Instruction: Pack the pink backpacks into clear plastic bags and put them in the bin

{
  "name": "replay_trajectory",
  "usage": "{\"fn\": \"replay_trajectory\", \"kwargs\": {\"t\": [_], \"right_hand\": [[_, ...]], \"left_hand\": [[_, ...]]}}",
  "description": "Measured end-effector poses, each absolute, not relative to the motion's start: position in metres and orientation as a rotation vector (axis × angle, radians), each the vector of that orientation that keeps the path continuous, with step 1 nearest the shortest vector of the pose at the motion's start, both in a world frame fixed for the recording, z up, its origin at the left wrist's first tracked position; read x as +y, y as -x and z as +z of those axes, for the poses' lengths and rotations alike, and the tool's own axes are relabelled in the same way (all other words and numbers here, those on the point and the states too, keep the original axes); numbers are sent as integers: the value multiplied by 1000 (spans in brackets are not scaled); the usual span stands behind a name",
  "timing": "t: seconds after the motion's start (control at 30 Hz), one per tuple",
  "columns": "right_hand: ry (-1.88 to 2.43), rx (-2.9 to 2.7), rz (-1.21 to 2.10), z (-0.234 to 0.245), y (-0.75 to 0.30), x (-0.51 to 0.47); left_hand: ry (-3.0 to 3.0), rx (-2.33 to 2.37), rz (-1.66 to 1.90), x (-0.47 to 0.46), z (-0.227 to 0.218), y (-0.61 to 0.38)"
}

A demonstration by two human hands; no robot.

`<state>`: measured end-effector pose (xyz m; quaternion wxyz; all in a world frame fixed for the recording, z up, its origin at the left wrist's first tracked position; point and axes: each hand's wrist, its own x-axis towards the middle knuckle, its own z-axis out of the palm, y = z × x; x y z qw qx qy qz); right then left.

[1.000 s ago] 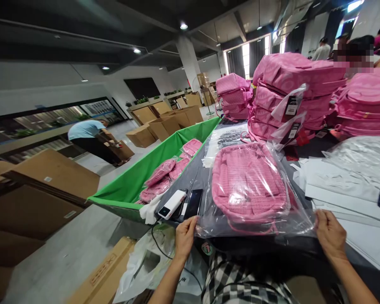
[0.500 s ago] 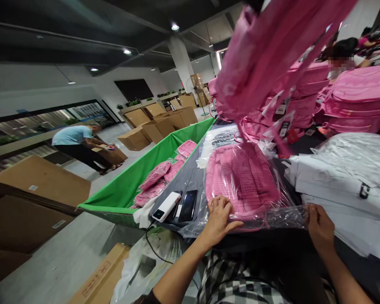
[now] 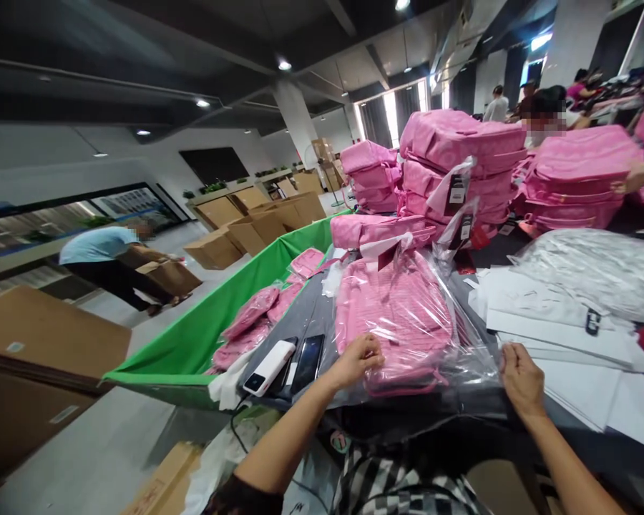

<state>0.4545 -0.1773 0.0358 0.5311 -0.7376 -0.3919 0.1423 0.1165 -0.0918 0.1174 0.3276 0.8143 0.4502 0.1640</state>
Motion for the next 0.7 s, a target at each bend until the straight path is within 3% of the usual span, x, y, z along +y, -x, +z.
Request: {"fn": "replay_trajectory", "kwargs": {"t": [0.33, 0.4, 0.57, 0.7], "right_hand": [[1821, -1013, 595, 32, -488, -184], [1886, -1030, 448, 46, -511, -209], [2213, -875, -285, 95, -595, -284], [2394, -619, -217, 118, -652, -319]], "left_hand": [[-2062, 1069, 437, -84, 98, -109], [-2074, 1050, 441, -84, 95, -109], [-2106, 1028, 470, -78, 87, -107], [-2102, 1012, 466, -78, 91, -107]]}}
